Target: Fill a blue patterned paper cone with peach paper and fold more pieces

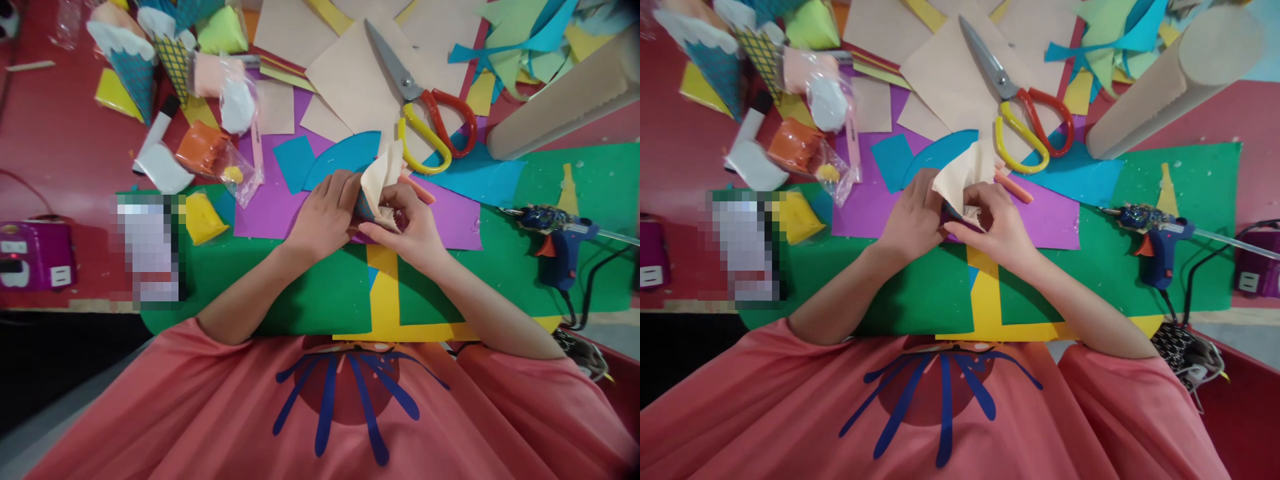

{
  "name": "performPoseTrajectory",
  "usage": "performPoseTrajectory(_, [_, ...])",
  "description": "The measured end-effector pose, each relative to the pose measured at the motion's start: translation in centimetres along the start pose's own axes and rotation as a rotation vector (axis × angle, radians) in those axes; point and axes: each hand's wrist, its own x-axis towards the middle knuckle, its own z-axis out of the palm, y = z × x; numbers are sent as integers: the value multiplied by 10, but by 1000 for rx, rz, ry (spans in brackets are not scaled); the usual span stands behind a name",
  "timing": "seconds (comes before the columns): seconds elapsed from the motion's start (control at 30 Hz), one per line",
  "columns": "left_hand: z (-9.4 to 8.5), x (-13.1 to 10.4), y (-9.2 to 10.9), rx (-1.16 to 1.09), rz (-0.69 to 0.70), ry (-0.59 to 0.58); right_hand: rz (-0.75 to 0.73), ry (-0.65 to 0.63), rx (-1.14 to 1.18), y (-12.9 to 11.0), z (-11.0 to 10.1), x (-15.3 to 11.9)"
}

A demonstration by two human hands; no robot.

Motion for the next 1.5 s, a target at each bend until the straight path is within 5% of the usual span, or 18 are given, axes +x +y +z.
performPoseTrajectory(0.3, [-14, 3, 11, 114, -131, -148, -58, -23, 20, -6, -4, 4])
performPoseTrajectory(0.47, [-14, 0, 9, 142, -101, -75, 6, -23, 11, -5, 1, 0])
performPoseTrajectory(0.8, [-12, -5, 17, 42, -49, 22, -123, 65, -130, 2, 0, -1])
performPoseTrajectory(1.1, [-14, -5, 12, 3, -253, -247, -264, -50, -325, -1, -5, 1])
performPoseTrajectory(1.5, [-9, -6, 8, -52, -117, -99, -214, -134, -285, -4, -3, 1])
